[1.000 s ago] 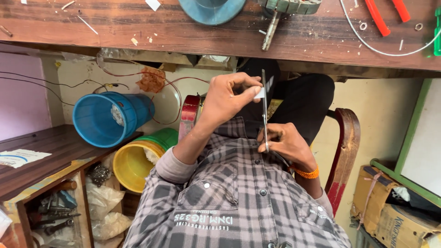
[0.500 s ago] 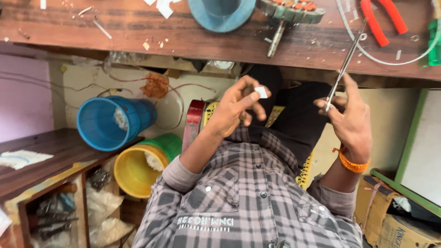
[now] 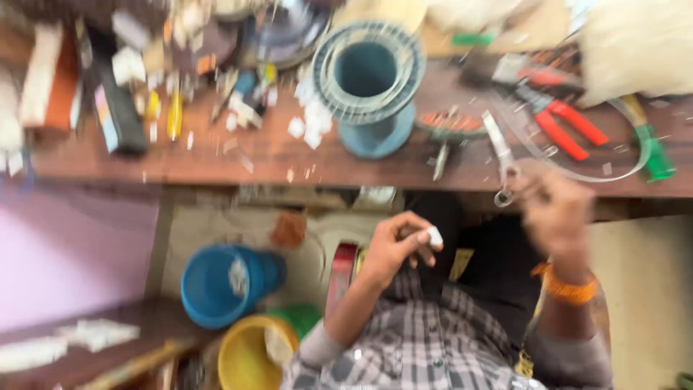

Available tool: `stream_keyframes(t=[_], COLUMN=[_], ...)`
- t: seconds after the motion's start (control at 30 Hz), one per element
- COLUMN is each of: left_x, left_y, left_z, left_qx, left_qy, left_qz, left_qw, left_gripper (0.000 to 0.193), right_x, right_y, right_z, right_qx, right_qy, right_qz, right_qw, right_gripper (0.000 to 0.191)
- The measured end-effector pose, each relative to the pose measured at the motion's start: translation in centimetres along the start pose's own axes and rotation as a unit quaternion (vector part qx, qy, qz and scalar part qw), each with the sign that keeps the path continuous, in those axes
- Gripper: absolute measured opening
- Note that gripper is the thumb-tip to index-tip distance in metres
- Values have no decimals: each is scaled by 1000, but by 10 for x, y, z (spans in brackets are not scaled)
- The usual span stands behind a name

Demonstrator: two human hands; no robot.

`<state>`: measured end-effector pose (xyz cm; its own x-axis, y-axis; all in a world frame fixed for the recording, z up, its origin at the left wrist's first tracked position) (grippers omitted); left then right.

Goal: The person cuts small white insulating pieces with scissors, then fits them into the slots of a motor rotor held on a shaft at the workbench, pressing each piece into place by hand. They continue slotting pieces around the rotor and use a screwdriver to adjust and secure the parts.

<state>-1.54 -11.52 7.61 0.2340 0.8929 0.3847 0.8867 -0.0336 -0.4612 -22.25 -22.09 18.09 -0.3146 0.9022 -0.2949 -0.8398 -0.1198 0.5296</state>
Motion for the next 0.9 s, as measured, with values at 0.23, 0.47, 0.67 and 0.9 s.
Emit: stream_keyframes(t=[0.23, 0.47, 0.67, 0.9], left_x=[0, 25, 34, 46], left_y=[-23, -24, -24, -28], left_z=[-30, -35, -11, -19], left_qx=[-113, -306, -181, -203], left_qy=[-85, -172, -112, -134], left_qz=[-57, -116, -78, -127], left_qw=[988, 929, 974, 962], left_gripper=[10, 9, 11, 10], right_x=[48, 73, 80, 76], right_y=[-61, -75, -59, -52], right_z=[39, 25, 68, 88], right_qx=[-162, -228, -77, -57], right_qy=[35, -11, 225, 241], right_qz=[34, 4, 13, -19], right_qw=[986, 974, 971, 969], right_gripper=[28, 11, 15, 17])
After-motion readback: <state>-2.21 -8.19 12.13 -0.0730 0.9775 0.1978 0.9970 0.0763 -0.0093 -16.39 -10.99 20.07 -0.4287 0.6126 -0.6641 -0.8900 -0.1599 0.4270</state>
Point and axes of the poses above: each hand's wrist, its own x-axis away from the middle knuckle, its own y-axis out of the back of the hand, z = x × y, the point moved 10 cm from there along -x, towards the middle knuckle, and after that the axes turned 11 degrees about y, right-handed, at the moved point
